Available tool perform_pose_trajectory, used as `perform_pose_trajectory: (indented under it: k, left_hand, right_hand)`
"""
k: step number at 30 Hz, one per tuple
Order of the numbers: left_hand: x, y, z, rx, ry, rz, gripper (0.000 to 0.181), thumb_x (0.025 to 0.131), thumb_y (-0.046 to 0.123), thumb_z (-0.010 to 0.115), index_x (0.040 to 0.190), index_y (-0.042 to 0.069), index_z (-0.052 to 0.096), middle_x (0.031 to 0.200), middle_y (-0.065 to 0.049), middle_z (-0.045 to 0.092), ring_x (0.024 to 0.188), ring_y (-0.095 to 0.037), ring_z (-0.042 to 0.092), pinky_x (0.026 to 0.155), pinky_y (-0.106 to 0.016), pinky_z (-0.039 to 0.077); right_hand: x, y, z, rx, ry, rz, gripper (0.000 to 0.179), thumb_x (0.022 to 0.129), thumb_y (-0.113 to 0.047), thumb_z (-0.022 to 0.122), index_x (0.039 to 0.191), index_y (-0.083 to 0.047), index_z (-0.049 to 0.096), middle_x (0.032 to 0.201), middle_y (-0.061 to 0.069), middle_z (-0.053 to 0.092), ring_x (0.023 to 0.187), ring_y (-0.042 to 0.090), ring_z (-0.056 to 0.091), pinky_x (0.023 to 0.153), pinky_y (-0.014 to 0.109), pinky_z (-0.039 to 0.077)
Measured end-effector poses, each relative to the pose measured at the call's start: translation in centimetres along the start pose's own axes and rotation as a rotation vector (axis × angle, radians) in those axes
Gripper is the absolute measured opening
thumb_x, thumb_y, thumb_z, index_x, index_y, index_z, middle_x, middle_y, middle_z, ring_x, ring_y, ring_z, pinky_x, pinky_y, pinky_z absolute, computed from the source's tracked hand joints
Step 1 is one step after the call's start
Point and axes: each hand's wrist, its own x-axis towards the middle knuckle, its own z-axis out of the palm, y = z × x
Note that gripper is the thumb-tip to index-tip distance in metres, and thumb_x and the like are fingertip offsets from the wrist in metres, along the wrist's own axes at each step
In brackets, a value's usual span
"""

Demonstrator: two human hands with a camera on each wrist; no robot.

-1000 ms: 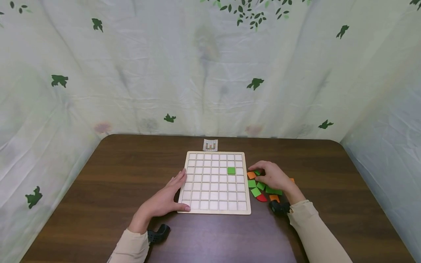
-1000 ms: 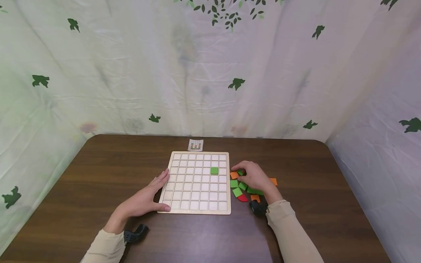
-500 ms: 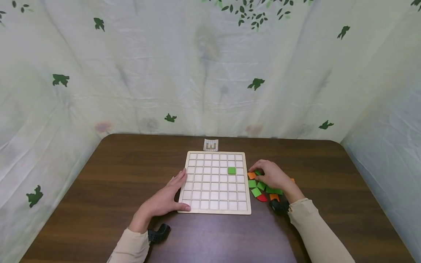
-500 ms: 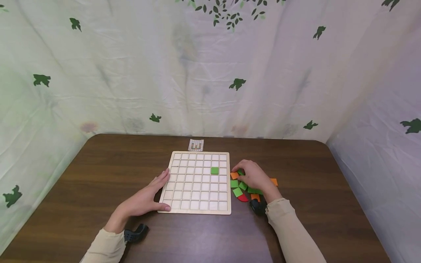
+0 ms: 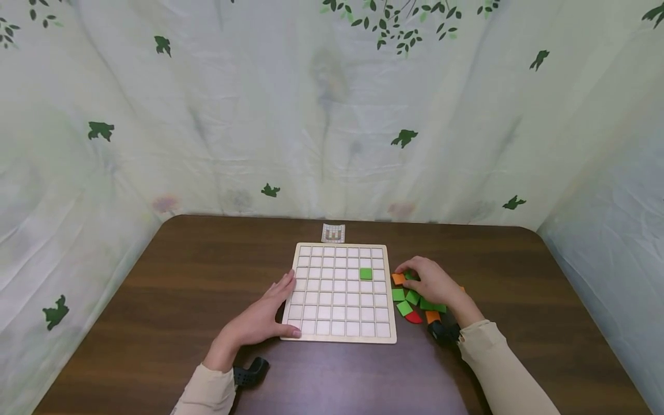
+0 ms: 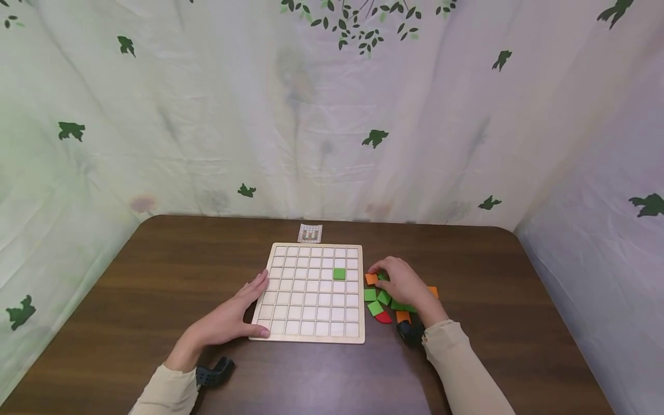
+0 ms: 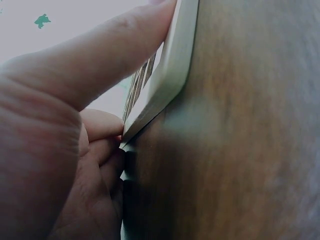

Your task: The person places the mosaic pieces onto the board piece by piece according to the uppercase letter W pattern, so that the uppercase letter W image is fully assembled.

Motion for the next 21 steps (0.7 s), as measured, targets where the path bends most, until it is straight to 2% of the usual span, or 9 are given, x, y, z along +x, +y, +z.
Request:
perform_pose_trajectory:
  k: [14, 21]
  left_hand:
    - [0.0, -0.3, 0.0, -0.002, 0.0, 0.011, 0.114, 0.079, 0.046, 0.084, 0.159, 0.0, 0.018, 0.169, -0.011, 0.004, 0.154, -0.033, 0.005, 0.122, -0.052, 0.014]
    - [0.1, -0.3, 0.1, -0.003, -0.005, 0.005, 0.113, 0.079, 0.047, 0.084, 0.159, 0.0, 0.019, 0.169, -0.01, 0.004, 0.154, -0.033, 0.005, 0.122, -0.053, 0.015]
  right_hand:
    - [-0.3, -0.6, 0.2, 0.055, 0.045, 0.013, 0.024, 0.096, -0.012, 0.07, 0.119, -0.006, 0.068, 0.116, 0.007, 0.064, 0.094, 0.021, 0.057, 0.082, 0.039, 0.052]
    - [-0.4, -1.4, 0.4, 0.069, 0.05, -0.007, 0.024, 0.096, -0.012, 0.069, 0.119, -0.006, 0.068, 0.117, 0.007, 0.063, 0.095, 0.02, 0.057, 0.082, 0.039, 0.052]
